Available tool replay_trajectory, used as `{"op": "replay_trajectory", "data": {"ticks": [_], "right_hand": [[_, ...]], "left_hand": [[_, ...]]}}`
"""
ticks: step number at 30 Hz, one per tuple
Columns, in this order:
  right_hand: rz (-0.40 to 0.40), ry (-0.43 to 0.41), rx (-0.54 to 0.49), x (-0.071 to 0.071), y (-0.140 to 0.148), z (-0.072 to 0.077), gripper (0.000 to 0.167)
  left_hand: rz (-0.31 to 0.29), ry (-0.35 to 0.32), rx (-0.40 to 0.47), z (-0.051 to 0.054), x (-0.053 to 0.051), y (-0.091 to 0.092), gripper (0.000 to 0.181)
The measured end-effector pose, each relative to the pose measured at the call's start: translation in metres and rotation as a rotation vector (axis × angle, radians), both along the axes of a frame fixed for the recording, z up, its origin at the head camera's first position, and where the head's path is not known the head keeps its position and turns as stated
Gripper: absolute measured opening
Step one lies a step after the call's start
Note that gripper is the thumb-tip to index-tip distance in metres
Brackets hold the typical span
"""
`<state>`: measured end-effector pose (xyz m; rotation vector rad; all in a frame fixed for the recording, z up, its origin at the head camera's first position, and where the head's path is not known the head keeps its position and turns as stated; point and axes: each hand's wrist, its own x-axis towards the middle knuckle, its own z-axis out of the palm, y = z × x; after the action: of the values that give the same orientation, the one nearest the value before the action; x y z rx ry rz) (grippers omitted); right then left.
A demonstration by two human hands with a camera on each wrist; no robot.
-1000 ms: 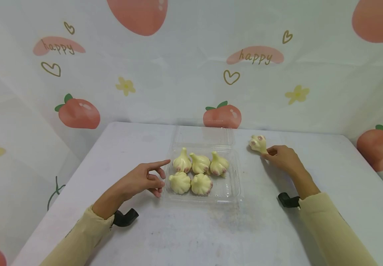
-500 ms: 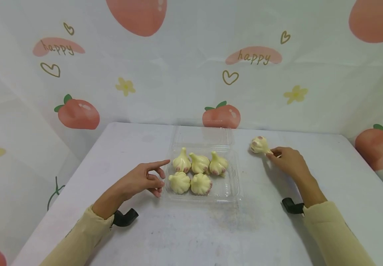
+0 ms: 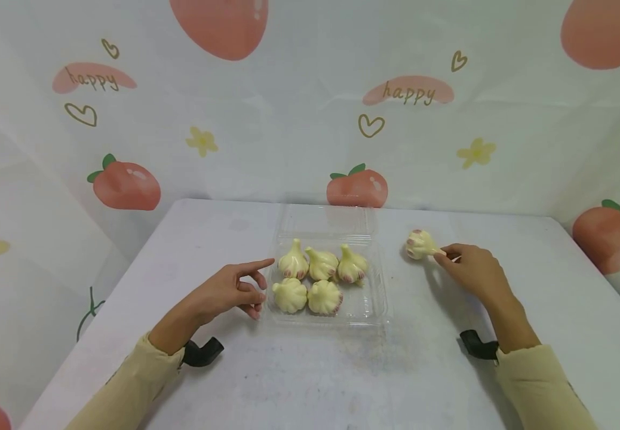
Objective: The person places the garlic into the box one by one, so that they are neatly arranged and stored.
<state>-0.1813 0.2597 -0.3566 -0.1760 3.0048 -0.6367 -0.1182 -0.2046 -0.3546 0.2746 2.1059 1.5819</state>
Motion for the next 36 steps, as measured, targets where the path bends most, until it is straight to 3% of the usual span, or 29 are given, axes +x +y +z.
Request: {"op": "replay_trajectory", "data": {"ticks": [8, 25, 36], "right_hand": [[-0.006, 0.027, 0.008, 0.005, -0.001, 0.011, 0.051], [-0.091, 0.154, -0.025, 0.008, 0.006, 0.014, 0.058], [-0.053, 0.135, -0.072, 0.006, 0.001, 0.014, 0.056]], "left_hand": [[0.004, -0.003, -0.004, -0.001, 0.000, 0.001, 0.073], [-0.004, 0.003, 0.003, 0.000, 0.001, 0.002, 0.072], [0.007, 0.004, -0.002, 0.000, 0.001, 0.000, 0.073]]}}
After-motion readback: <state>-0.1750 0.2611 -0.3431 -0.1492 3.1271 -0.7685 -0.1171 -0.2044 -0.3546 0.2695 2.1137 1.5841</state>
